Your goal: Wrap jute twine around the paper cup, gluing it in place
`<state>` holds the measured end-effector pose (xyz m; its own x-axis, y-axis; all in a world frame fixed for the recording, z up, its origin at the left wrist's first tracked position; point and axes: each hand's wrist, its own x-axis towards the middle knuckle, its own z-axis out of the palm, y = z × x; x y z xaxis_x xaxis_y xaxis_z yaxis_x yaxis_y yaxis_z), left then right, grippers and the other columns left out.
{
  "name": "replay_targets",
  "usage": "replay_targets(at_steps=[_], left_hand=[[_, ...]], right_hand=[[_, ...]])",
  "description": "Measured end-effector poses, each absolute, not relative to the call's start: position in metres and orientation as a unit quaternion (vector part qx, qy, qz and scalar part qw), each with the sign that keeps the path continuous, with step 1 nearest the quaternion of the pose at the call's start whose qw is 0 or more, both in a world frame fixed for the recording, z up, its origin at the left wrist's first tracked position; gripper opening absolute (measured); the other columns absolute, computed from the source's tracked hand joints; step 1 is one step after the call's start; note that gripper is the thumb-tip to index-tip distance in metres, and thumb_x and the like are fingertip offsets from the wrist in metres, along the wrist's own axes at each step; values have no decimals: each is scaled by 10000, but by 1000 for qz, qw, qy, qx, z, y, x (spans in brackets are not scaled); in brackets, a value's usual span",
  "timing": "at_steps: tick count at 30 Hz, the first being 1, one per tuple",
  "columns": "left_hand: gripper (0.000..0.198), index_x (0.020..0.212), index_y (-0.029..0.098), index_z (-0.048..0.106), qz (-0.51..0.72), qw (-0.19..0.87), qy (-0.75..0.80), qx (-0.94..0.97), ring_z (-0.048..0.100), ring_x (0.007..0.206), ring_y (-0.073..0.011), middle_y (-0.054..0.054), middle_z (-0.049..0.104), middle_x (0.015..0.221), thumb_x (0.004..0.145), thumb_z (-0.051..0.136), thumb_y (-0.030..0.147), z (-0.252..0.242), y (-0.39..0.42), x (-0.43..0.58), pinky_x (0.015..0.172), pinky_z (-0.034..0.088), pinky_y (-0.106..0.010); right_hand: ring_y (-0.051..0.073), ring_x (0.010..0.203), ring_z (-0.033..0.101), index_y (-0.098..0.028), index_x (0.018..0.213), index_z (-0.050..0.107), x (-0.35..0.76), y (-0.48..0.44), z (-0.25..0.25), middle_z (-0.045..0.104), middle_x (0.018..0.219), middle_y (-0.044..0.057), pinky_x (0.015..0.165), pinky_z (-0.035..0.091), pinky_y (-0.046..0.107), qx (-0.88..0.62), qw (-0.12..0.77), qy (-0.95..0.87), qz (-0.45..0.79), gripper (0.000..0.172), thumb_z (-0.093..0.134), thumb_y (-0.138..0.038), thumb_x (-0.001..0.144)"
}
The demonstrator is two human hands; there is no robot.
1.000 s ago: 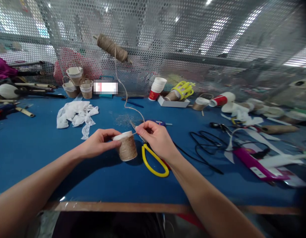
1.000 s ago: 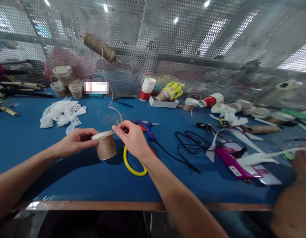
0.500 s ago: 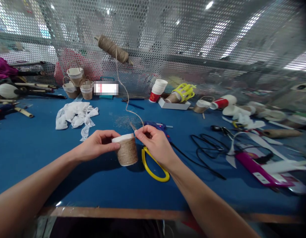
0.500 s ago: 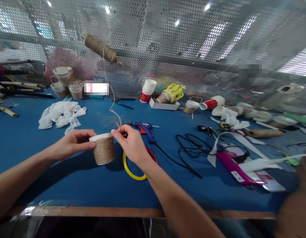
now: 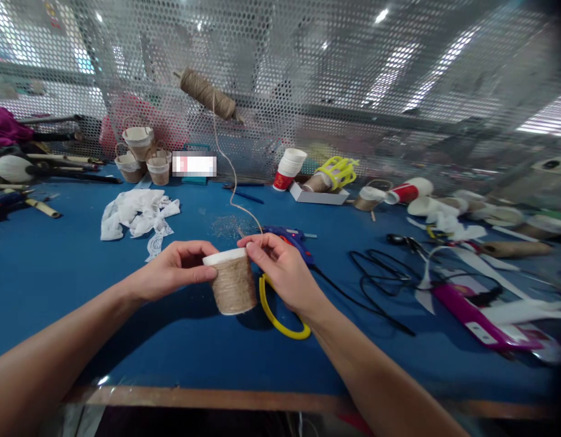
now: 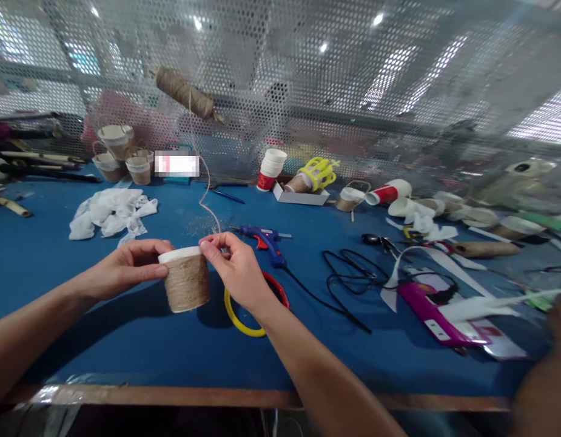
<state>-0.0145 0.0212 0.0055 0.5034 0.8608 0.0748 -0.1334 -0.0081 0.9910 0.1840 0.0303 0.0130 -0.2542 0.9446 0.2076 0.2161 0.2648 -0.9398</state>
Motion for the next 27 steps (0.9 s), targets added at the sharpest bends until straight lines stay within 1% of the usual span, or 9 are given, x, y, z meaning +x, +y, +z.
replay_targets(at_steps=[2, 3, 7, 11, 15, 19, 22, 24, 27], left_hand=[[118, 734, 145, 628, 400, 651, 295, 574, 515, 693, -107, 3, 590, 721, 676, 690, 227, 5, 21, -15, 663, 415, -226], [125, 729, 146, 631, 404, 660, 290, 562, 517, 695, -108, 3, 592, 720, 665, 701, 228, 4, 21, -15, 667, 415, -229], [183, 710, 149, 639, 422, 701, 276, 504, 532, 702, -116, 1, 608, 730, 602, 753, 244, 4, 19, -14, 699, 418, -253], [196, 725, 162, 651, 432, 735, 250, 459, 547, 686, -107, 9, 627, 716, 590, 769, 242, 3, 19, -15, 681, 416, -236], [189, 745, 167, 661, 435, 739, 234, 458, 557, 709, -101, 11, 635, 737, 601, 768, 224, 0, 21, -16, 696, 418, -224], [203, 738, 150, 645, 431, 715, 253, 490, 551, 721, -109, 2, 625, 752, 591, 771, 210, -2, 25, -17, 700, 421, -232], [249, 787, 144, 622, 408, 694, 274, 526, 554, 726, -117, -7, 627, 781, 590, 763, 201, -2, 27, -17, 702, 426, -243], [263, 813, 140, 606, 395, 658, 296, 569, 553, 752, -125, -12, 625, 803, 598, 749, 192, -2, 27, -15, 723, 427, -251], [250, 841, 133, 594, 377, 560, 346, 651, 543, 796, -146, -26, 618, 832, 638, 710, 222, -1, 24, -12, 756, 422, -271]], right_hand=[[154, 829, 558, -192, 763, 542, 183, 29, 13, 631, 945, 64, 749, 430, 302, -420, 427, -654, 463, 216, 537, -407, 790], [150, 820, 556, -194, 758, 539, 183, 29, 12, 630, 914, 56, 748, 428, 298, -414, 428, -644, 480, 223, 545, -415, 783], [111, 704, 514, -195, 738, 537, 185, 30, 11, 573, 769, 0, 691, 417, 260, -388, 439, -595, 550, 239, 607, -423, 732], [99, 710, 500, -193, 672, 496, 185, 31, 14, 555, 792, -14, 677, 405, 240, -337, 435, -559, 620, 259, 667, -387, 679], [86, 669, 481, -187, 630, 465, 187, 30, 18, 523, 737, -35, 636, 391, 227, -314, 424, -552, 645, 266, 696, -316, 653], [89, 670, 482, -185, 626, 447, 190, 32, 20, 523, 737, -33, 630, 386, 234, -319, 429, -575, 619, 245, 672, -268, 677], [98, 672, 479, -188, 643, 445, 192, 33, 19, 531, 746, -19, 638, 388, 249, -333, 406, -649, 550, 219, 634, -273, 713], [110, 685, 482, -190, 662, 451, 192, 32, 19, 530, 745, -9, 650, 394, 261, -344, 380, -708, 486, 192, 603, -275, 741], [124, 695, 488, -193, 676, 449, 189, 28, 18, 518, 729, -3, 665, 404, 274, -361, 340, -769, 403, 165, 552, -268, 780]])
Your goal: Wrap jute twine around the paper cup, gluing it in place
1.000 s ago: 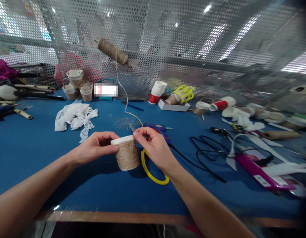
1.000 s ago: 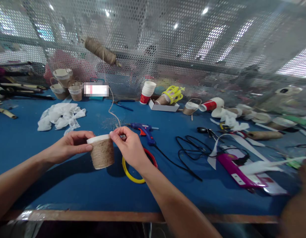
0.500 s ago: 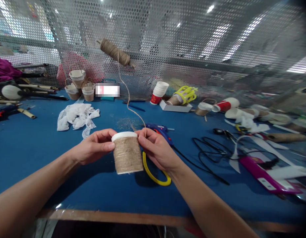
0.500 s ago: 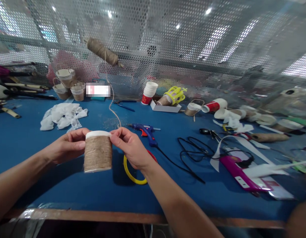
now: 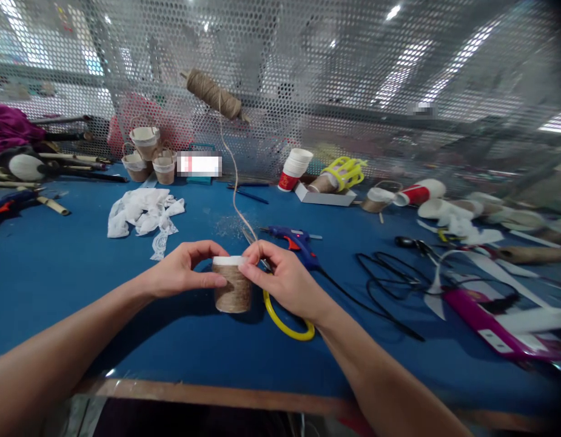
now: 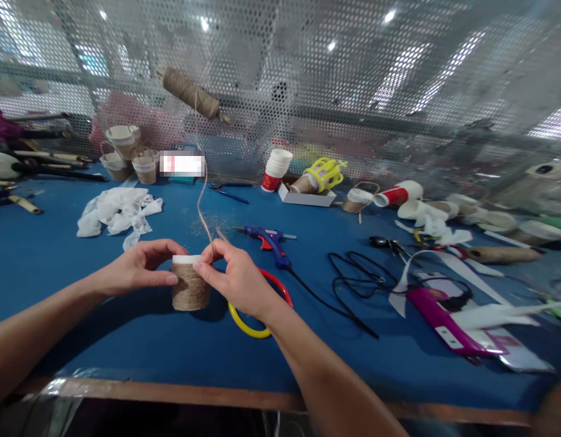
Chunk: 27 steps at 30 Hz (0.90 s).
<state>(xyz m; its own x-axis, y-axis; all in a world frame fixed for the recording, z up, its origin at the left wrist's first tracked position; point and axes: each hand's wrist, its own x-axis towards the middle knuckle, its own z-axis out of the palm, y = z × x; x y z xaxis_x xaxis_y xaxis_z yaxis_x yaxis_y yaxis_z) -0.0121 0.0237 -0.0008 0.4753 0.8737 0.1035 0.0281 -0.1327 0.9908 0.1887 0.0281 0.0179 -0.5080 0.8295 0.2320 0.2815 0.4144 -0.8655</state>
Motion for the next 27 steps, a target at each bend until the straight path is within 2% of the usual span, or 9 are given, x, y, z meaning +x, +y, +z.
replay_targets(at_steps=[3, 6, 22, 27], left_hand=[[225, 853, 122, 590, 347, 478, 385, 709, 534, 789, -158, -44, 615, 838, 709, 639, 288, 1, 18, -7, 740, 414, -280], [205, 831, 111, 583, 336, 444, 402, 727, 519, 741, -151, -45, 603, 796, 744, 588, 296, 2, 13, -2, 699, 407, -275], [171, 758, 116, 554, 346, 461, 404, 711, 477, 675, -131, -24, 555, 715, 770, 521, 282, 1, 8, 1, 639, 383, -257], [123, 708, 129, 528, 366, 469, 397, 699, 473, 678, -133, -22, 547, 720, 759, 518, 240, 1, 8, 0, 638, 378, -260]], right_hand=[[129, 700, 492, -195, 676, 439, 185, 24, 18, 517, 729, 0, 679, 406, 283, -368, 321, -798, 353, 155, 528, -247, 791], [133, 714, 494, -194, 683, 444, 184, 22, 17, 523, 733, 5, 698, 406, 292, -370, 312, -812, 324, 140, 526, -231, 790], [131, 740, 527, -198, 687, 421, 183, 22, 16, 545, 760, 10, 713, 432, 286, -343, 318, -813, 347, 149, 508, -227, 804], [140, 798, 553, -191, 712, 471, 183, 22, 17, 572, 822, 31, 756, 442, 287, -337, 344, -812, 330, 128, 539, -257, 798]])
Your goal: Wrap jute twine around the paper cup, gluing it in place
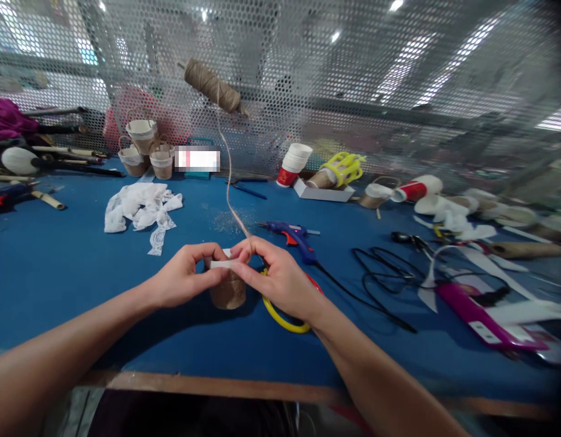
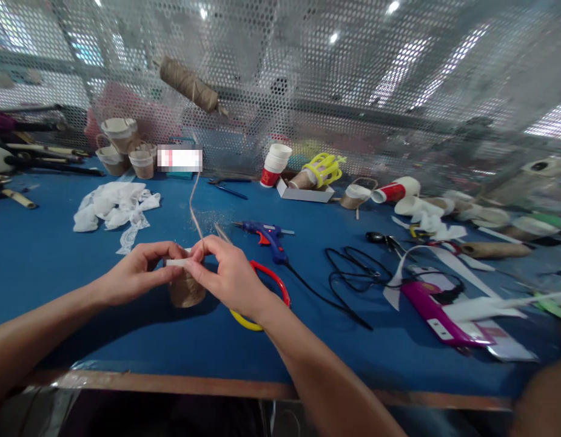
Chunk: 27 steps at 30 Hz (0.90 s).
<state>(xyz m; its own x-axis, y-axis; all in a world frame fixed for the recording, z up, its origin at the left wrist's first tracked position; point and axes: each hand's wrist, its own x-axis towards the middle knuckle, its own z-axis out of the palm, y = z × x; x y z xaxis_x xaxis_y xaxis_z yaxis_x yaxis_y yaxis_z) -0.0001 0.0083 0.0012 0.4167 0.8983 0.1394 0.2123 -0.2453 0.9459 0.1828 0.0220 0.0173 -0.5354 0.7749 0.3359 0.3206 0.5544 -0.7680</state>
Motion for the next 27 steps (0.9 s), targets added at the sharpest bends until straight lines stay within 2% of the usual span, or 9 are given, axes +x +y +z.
replay_targets(at_steps=[3, 5, 7, 9, 10, 14, 18, 23, 27], left_hand=[[141, 712, 136, 523, 397, 489, 388, 673, 484, 687, -131, -21, 553, 735, 759, 545, 267, -2, 12, -1, 644, 383, -256], [158, 723, 137, 533, 415, 496, 393, 654, 487, 682, -124, -14, 552, 734, 754, 566, 289, -4, 15, -2, 645, 380, -249], [161, 729, 138, 540, 429, 502, 397, 637, 481, 665, -113, -3, 542, 713, 748, 580, 293, -7, 17, -2, 637, 373, -238], [165, 734, 139, 544, 440, 508, 396, 626, 477, 653, -107, 1, 540, 709, 747, 581, 299, -10, 18, -2, 635, 372, -235], [169, 736, 140, 543, 444, 507, 398, 623, 475, 651, -106, 2, 539, 707, 748, 579, 304, -12, 19, -2, 635, 372, -236], [188, 741, 146, 525, 446, 483, 409, 632, 477, 680, -118, -9, 537, 737, 762, 556, 330, -17, 20, -2, 661, 379, -254], [189, 729, 151, 507, 420, 443, 414, 675, 481, 725, -133, -20, 538, 775, 773, 529, 334, -16, 22, -5, 700, 382, -278], [183, 681, 154, 480, 363, 415, 413, 725, 471, 713, -132, -9, 530, 746, 765, 518, 312, -6, 27, -12, 683, 371, -268], [198, 673, 151, 477, 320, 430, 408, 739, 466, 697, -127, 2, 518, 722, 767, 512, 322, 1, 31, -19, 672, 366, -254]], right_hand=[[151, 836, 573, -185, 777, 523, 192, 32, 21, 604, 883, 50, 768, 452, 290, -372, 404, -783, 293, 137, 541, -319, 798], [155, 768, 587, -180, 799, 545, 203, 43, 26, 630, 835, 51, 722, 460, 294, -453, 423, -752, 224, 179, 514, -356, 808], [167, 710, 591, -172, 785, 556, 217, 58, 28, 644, 784, 58, 694, 452, 305, -574, 378, -716, 122, 201, 495, -362, 810], [199, 763, 603, -167, 804, 578, 232, 73, 27, 656, 831, 86, 695, 438, 315, -684, 253, -683, 38, 196, 483, -339, 807], [225, 780, 606, -160, 767, 588, 239, 79, 25, 658, 828, 108, 678, 432, 325, -699, 225, -678, 36, 173, 505, -310, 787], [237, 657, 612, -192, 483, 526, 258, 97, 10, 627, 582, 87, 560, 409, 298, -715, 153, -678, 73, 195, 624, -215, 650], [230, 645, 613, -215, 405, 460, 261, 104, 1, 589, 498, 74, 536, 397, 280, -715, 150, -673, 113, 277, 656, -122, 576], [222, 550, 596, -202, 448, 478, 256, 102, 11, 525, 411, 41, 510, 406, 293, -706, 192, -655, 190, 236, 641, -91, 578], [140, 513, 578, -155, 701, 550, 247, 87, 24, 597, 562, 28, 537, 453, 270, -658, 262, -648, 278, 57, 577, -116, 670]])
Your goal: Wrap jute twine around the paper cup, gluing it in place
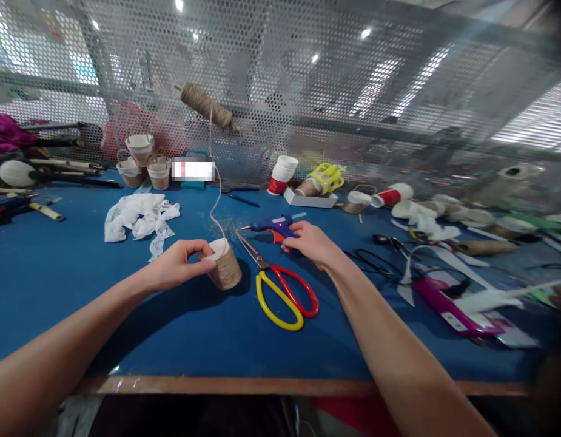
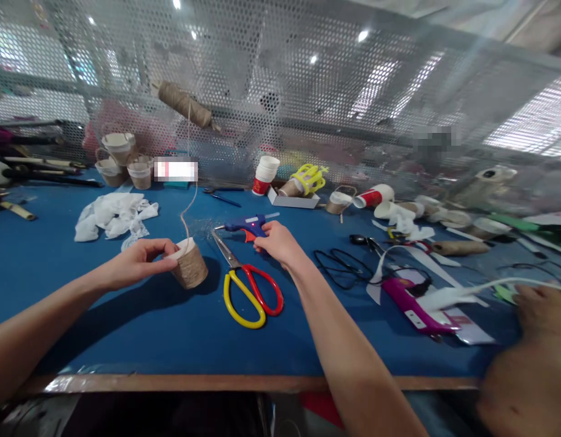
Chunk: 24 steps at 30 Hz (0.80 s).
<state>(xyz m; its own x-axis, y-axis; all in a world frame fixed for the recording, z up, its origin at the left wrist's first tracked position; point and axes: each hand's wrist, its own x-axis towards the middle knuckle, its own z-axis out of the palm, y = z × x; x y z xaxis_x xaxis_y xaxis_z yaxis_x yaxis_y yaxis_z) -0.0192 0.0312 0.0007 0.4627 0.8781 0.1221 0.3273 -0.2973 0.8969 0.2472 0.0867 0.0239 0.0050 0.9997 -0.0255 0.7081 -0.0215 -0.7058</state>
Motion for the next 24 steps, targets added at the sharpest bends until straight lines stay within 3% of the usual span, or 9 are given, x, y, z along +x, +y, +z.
replay_targets(at_steps=[3, 8, 12, 17, 24], left_hand=[[192, 684, 146, 486, 321, 446, 400, 734, 471, 702, -126, -1, 529, 734, 764, 523, 316, 0, 32, -21, 680, 372, -254], [178, 698, 142, 505, 390, 487, 403, 670, 482, 654, -110, 6, 535, 701, 743, 558, 306, -9, 33, -16, 645, 385, -245], [190, 691, 147, 506, 421, 505, 412, 631, 503, 666, -116, 5, 547, 685, 725, 599, 310, -14, 33, -12, 658, 402, -254], [198, 704, 145, 521, 414, 500, 417, 636, 513, 682, -122, -1, 564, 694, 732, 600, 325, -15, 34, -12, 682, 414, -269], [192, 698, 148, 505, 415, 490, 418, 642, 525, 721, -131, -11, 562, 738, 743, 586, 317, -16, 34, -13, 723, 420, -282]], right_hand=[[108, 535, 571, -147, 827, 545, 241, 70, 29, 600, 633, 11, 553, 475, 250, -604, 296, -653, 349, 127, 569, -232, 736], [88, 492, 533, -141, 765, 554, 234, 42, 30, 579, 616, 1, 501, 451, 229, -502, 320, -676, 435, 253, 580, -392, 756], [104, 449, 520, -154, 853, 564, 224, 26, 31, 548, 557, -21, 444, 448, 240, -494, 287, -720, 395, 235, 546, -377, 780], [108, 392, 466, -197, 735, 561, 218, 17, 30, 497, 464, -47, 400, 406, 249, -481, 277, -777, 297, 140, 513, -310, 802], [160, 507, 528, -223, 581, 517, 216, 13, 27, 498, 458, -15, 474, 412, 280, -455, 258, -829, 199, 234, 509, -294, 803]])
